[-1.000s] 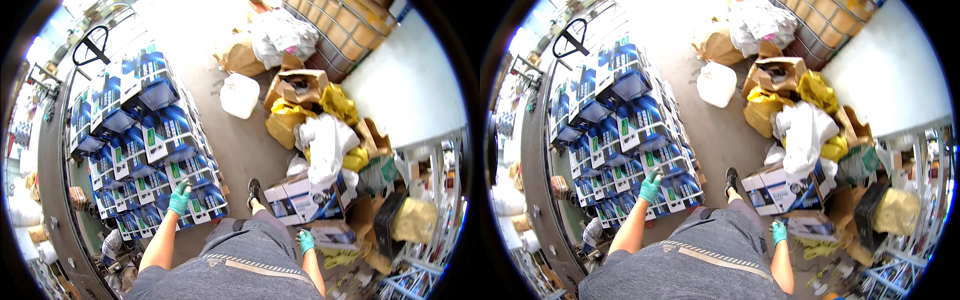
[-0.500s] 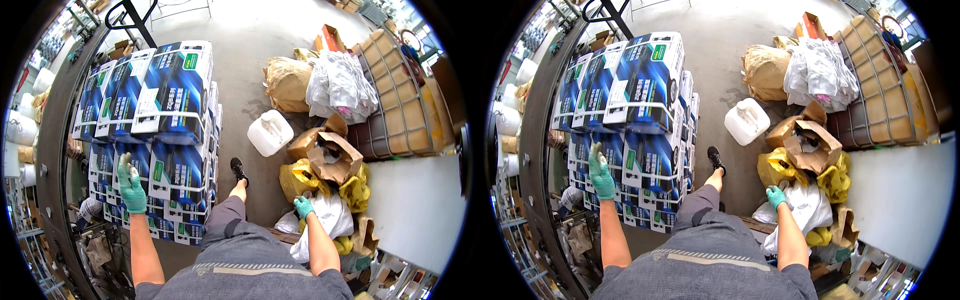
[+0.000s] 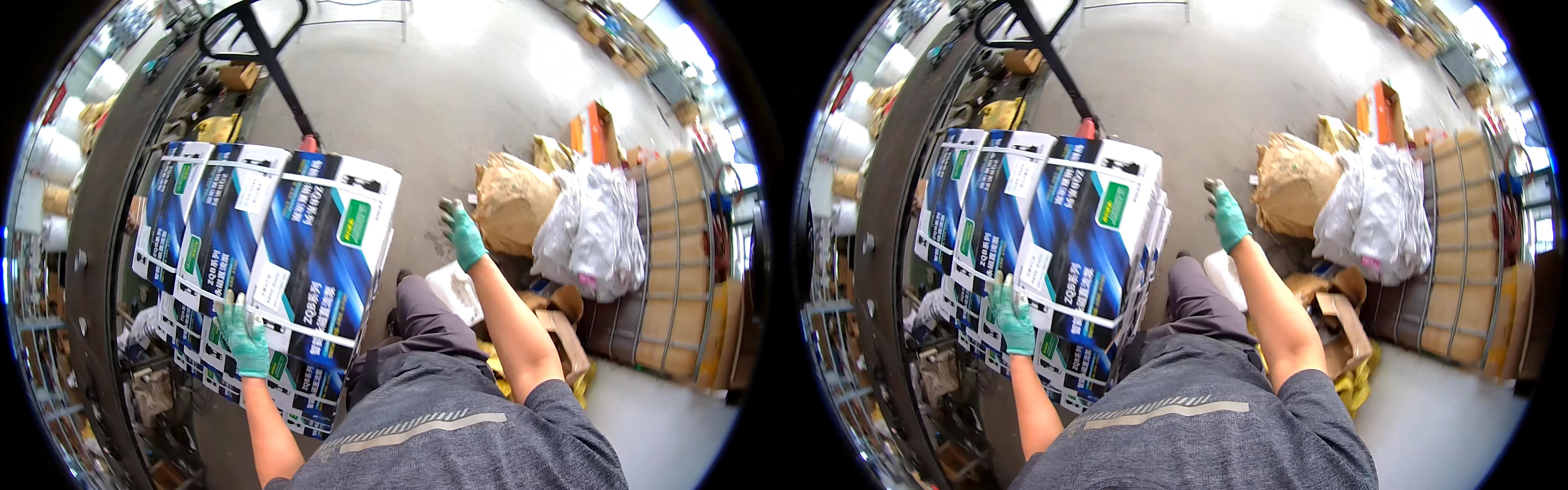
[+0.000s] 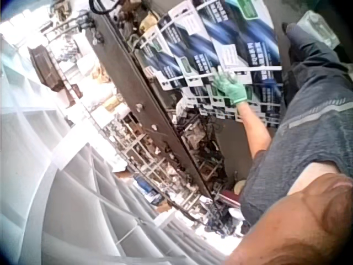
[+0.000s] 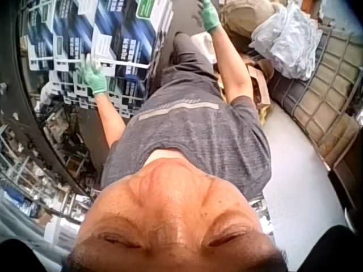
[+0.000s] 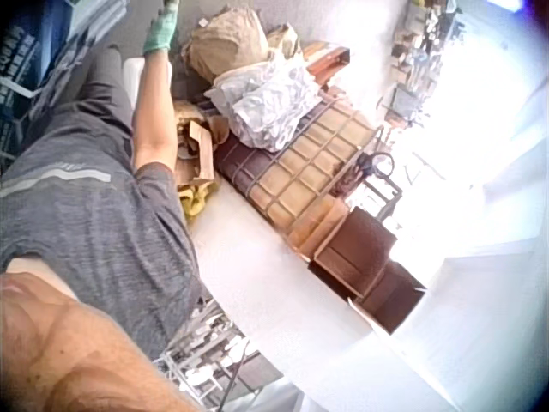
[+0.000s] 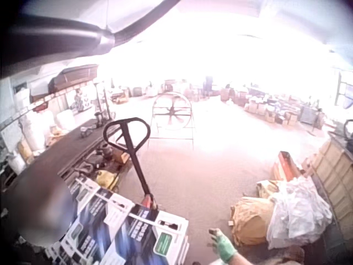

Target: The person stacks blue and white product boxes onto a pallet in a warehouse. They pick up boxes from a nearby table and arrange them in neat rows on the pallet, occasionally using a pallet jack to move the stack.

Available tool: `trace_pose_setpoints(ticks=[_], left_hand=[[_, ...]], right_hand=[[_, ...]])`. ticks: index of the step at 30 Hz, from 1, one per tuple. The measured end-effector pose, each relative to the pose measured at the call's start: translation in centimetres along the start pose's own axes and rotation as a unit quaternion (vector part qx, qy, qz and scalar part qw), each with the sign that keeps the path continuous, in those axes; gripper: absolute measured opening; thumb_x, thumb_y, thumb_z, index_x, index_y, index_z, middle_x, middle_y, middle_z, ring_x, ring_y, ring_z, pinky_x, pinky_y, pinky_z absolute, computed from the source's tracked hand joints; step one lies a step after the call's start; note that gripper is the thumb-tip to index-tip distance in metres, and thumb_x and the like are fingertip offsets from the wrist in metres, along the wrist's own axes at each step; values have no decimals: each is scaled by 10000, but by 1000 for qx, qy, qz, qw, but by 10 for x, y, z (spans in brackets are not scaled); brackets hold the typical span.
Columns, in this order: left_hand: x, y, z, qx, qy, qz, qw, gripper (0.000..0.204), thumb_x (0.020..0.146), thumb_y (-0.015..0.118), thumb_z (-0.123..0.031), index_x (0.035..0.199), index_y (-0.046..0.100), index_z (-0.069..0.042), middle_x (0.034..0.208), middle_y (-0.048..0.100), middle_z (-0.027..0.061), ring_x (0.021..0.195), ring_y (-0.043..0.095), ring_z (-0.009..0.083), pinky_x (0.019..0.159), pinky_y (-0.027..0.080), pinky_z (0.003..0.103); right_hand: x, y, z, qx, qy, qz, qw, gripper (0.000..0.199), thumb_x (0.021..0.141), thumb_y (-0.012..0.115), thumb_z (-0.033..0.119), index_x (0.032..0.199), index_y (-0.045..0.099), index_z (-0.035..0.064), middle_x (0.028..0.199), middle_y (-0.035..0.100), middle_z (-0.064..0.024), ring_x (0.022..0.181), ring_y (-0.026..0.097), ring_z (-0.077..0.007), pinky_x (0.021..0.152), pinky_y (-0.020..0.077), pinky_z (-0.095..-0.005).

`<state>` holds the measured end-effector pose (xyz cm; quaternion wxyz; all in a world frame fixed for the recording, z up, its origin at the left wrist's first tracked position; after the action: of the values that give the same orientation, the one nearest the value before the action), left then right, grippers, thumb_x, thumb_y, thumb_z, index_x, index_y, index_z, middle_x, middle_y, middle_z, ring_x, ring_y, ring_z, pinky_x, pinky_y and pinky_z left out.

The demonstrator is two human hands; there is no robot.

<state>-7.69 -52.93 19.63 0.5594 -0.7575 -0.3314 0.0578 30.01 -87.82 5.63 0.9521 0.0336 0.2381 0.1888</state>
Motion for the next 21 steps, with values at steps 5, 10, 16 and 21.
trace_pose_setpoints(ticks=[5, 10, 16, 21], left_hand=[[10, 6, -1, -7, -86, 29, 996, 446, 1040, 430, -262, 1429, 524, -64, 1578, 374, 133, 1514, 196, 375, 1222, 150, 501], [23, -1, 5, 66, -173, 30, 982, 481, 1061, 383, -358, 1440, 503, -87, 1603, 322, 151, 1495, 235, 396, 1205, 186, 521], [35, -3, 17, 406, -469, 88, 780, 442, 1044, 400, -315, 1466, 487, -215, 1564, 414, 20, 1450, 360, 283, 1176, 235, 549], [40, 26, 11, 330, -618, -73, 710, 481, 1027, 427, -386, 1464, 479, -193, 1521, 462, 88, 1365, 467, 305, 1139, 328, 493]], right_hand=[[44, 134, 74, -179, -183, 174, 951, 702, 989, 619, 327, 1508, 245, 38, 1372, 508, -179, 1320, 439, -230, 1104, 355, -358], [70, 124, 99, -347, -224, 440, 798, 810, 946, 657, 404, 1547, 207, 99, 1481, 463, -189, 1367, 470, -312, 1114, 369, -405], [166, 138, 167, -439, -269, 633, 578, 520, 970, 590, 337, 1422, 492, 99, 1373, 551, -207, 1239, 545, -393, 1032, 460, -462], [275, 127, 269, -402, -256, 588, 653, 421, 938, 636, 212, 1339, 571, 101, 1201, 661, -141, 1022, 662, -350, 870, 551, -420]])
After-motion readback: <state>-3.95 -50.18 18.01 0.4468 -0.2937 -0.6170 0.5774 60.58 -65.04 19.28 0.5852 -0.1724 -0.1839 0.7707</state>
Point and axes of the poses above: each hand's wrist, its own x-axis towards the middle knuckle, its own y-axis out of the palm, z = x × y, the point moved 8 cm from there along x, towards the middle knuckle
